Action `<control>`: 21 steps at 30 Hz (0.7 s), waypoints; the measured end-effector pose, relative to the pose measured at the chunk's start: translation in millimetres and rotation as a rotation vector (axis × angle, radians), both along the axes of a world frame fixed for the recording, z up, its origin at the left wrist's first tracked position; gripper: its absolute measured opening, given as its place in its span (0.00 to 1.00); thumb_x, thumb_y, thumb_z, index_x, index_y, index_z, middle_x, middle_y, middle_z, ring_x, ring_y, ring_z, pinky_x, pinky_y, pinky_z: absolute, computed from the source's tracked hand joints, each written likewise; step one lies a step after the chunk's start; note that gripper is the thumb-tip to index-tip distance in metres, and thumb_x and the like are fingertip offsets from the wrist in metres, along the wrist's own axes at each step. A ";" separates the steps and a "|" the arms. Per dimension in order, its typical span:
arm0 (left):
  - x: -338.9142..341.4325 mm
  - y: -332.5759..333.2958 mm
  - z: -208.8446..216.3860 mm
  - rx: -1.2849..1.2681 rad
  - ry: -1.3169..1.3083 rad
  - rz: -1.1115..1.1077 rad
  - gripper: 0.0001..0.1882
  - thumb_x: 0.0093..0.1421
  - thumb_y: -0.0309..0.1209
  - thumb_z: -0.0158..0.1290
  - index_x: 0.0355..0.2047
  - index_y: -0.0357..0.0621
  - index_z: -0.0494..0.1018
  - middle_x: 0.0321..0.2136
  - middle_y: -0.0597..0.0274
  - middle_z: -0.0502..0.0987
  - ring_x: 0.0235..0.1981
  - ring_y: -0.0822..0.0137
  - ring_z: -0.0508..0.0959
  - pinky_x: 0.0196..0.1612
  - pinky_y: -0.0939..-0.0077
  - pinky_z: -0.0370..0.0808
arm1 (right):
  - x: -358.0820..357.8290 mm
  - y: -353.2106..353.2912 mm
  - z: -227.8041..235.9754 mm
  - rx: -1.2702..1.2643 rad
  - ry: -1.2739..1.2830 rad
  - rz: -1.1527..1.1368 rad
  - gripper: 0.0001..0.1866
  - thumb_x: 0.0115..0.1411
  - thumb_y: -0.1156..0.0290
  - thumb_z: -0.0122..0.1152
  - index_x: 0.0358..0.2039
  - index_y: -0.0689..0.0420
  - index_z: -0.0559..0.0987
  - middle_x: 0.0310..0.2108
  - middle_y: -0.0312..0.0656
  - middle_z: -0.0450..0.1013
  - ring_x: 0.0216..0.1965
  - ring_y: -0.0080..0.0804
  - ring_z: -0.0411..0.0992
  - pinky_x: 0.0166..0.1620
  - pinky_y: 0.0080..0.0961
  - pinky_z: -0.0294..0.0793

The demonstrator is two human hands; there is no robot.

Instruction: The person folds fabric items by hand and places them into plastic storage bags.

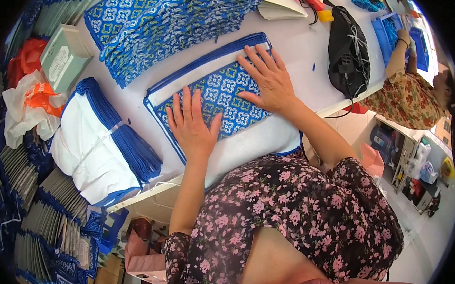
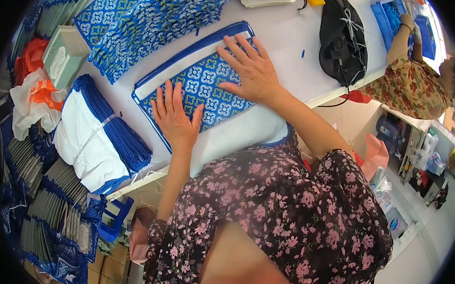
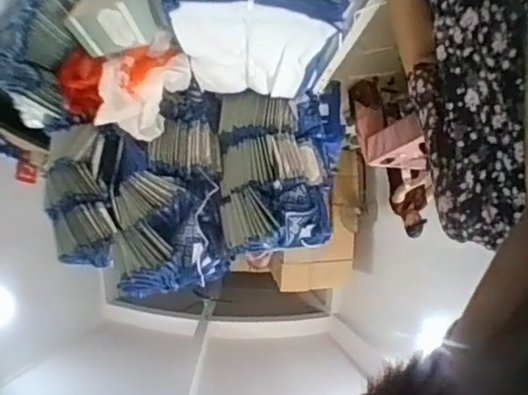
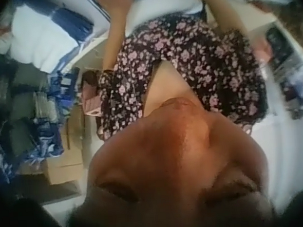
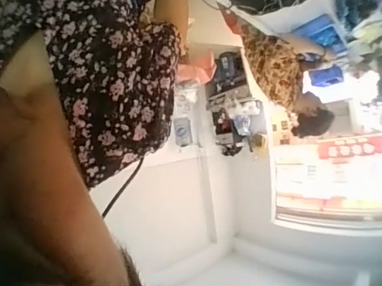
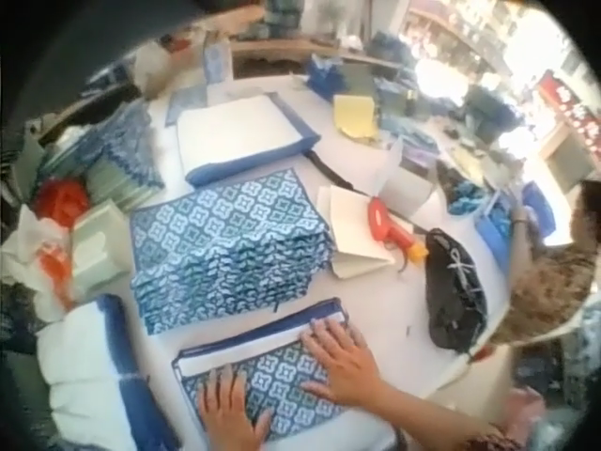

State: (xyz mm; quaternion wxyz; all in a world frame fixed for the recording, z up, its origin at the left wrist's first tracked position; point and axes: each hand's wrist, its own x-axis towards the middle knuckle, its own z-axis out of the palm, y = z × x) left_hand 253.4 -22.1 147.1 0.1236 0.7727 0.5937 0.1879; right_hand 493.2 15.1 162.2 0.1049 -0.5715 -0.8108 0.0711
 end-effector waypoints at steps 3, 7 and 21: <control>-8.7 -3.2 1.9 0.014 -0.025 0.002 0.38 0.53 0.47 0.61 0.61 0.49 0.63 0.65 0.57 0.61 0.67 0.51 0.57 0.68 0.48 0.48 | -6.2 1.1 0.1 0.005 0.023 0.022 0.44 0.53 0.38 0.58 0.66 0.48 0.63 0.69 0.44 0.54 0.69 0.46 0.50 0.69 0.54 0.41; -42.2 -9.4 14.7 -0.010 -0.373 -0.053 0.36 0.51 0.39 0.62 0.60 0.46 0.64 0.64 0.52 0.62 0.66 0.49 0.59 0.67 0.52 0.53 | 1.9 -4.5 19.3 0.108 0.043 0.055 0.42 0.53 0.40 0.60 0.64 0.49 0.66 0.68 0.43 0.56 0.68 0.47 0.53 0.69 0.54 0.43; -122.4 59.4 105.8 -0.376 -0.144 -0.197 0.21 0.54 0.21 0.50 0.47 0.53 0.78 0.40 0.49 0.80 0.40 0.50 0.80 0.42 0.60 0.76 | -8.5 43.4 123.7 -0.482 -0.053 0.061 0.21 0.47 0.78 0.56 0.43 0.51 0.82 0.34 0.49 0.78 0.38 0.47 0.76 0.45 0.40 0.74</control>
